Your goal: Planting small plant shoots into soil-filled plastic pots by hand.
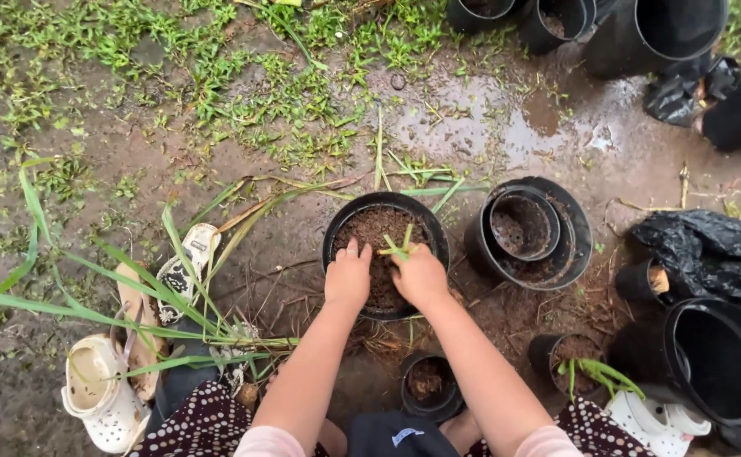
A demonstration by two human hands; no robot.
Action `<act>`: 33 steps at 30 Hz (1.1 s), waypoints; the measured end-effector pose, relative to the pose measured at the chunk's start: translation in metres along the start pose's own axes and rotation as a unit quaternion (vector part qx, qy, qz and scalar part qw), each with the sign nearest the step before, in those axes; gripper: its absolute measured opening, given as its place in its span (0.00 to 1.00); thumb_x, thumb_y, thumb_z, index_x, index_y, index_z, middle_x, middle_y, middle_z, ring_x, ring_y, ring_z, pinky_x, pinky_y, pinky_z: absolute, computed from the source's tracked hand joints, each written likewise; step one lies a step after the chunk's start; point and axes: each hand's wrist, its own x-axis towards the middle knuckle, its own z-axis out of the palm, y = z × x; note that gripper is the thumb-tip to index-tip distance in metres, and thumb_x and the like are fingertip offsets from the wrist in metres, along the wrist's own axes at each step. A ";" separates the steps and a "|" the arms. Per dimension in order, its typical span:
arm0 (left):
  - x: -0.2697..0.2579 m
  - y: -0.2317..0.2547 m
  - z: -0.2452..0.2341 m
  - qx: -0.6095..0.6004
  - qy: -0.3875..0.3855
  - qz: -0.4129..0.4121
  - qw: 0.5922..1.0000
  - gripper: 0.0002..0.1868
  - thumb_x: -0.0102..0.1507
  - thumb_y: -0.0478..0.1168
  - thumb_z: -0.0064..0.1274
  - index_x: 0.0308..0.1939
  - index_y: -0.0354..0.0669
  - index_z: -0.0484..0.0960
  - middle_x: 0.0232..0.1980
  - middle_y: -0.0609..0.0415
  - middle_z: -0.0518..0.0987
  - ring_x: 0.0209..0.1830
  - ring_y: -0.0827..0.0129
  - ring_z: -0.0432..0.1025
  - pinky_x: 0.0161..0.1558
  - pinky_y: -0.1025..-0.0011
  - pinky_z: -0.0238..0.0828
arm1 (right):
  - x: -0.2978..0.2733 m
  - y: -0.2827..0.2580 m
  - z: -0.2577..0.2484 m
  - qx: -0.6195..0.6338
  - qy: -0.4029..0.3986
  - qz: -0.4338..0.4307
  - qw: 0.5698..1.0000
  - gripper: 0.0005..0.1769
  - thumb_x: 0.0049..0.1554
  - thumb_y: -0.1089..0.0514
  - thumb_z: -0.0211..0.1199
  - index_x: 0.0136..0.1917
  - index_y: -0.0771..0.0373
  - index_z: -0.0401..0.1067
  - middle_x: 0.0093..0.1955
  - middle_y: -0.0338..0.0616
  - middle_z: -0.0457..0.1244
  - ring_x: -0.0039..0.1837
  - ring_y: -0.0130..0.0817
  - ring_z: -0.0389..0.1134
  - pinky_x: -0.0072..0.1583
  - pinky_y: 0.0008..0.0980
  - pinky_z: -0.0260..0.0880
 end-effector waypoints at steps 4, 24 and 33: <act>-0.008 -0.009 0.036 0.002 0.067 0.070 0.995 0.22 0.66 0.39 0.58 0.64 0.48 0.79 0.62 0.44 0.77 0.57 0.56 0.75 0.52 0.61 0.75 | -0.012 0.014 0.043 0.020 0.017 -0.064 0.998 0.03 0.52 0.54 0.61 0.38 0.53 0.74 0.43 0.40 0.64 0.53 0.46 0.67 0.50 0.33 0.72; -0.022 0.007 0.024 0.018 -0.042 0.056 0.997 0.28 0.55 0.53 0.67 0.56 0.50 0.80 0.48 0.48 0.82 0.52 0.51 0.76 0.51 0.54 0.69 | -0.006 -0.001 -0.011 0.098 -0.299 -0.033 0.949 0.32 0.50 0.57 0.71 0.68 0.59 0.69 0.63 0.59 0.64 0.63 0.60 0.68 0.61 0.52 0.73; 0.019 0.020 0.083 -0.034 -0.053 -0.040 0.997 0.09 0.63 0.41 0.52 0.42 0.46 0.86 0.40 0.51 0.85 0.44 0.53 0.82 0.44 0.53 0.74 | 0.002 -0.010 0.003 -0.001 -0.164 -0.108 0.981 0.16 0.58 0.63 0.53 0.57 0.55 0.76 0.49 0.51 0.70 0.49 0.52 0.75 0.52 0.48 0.76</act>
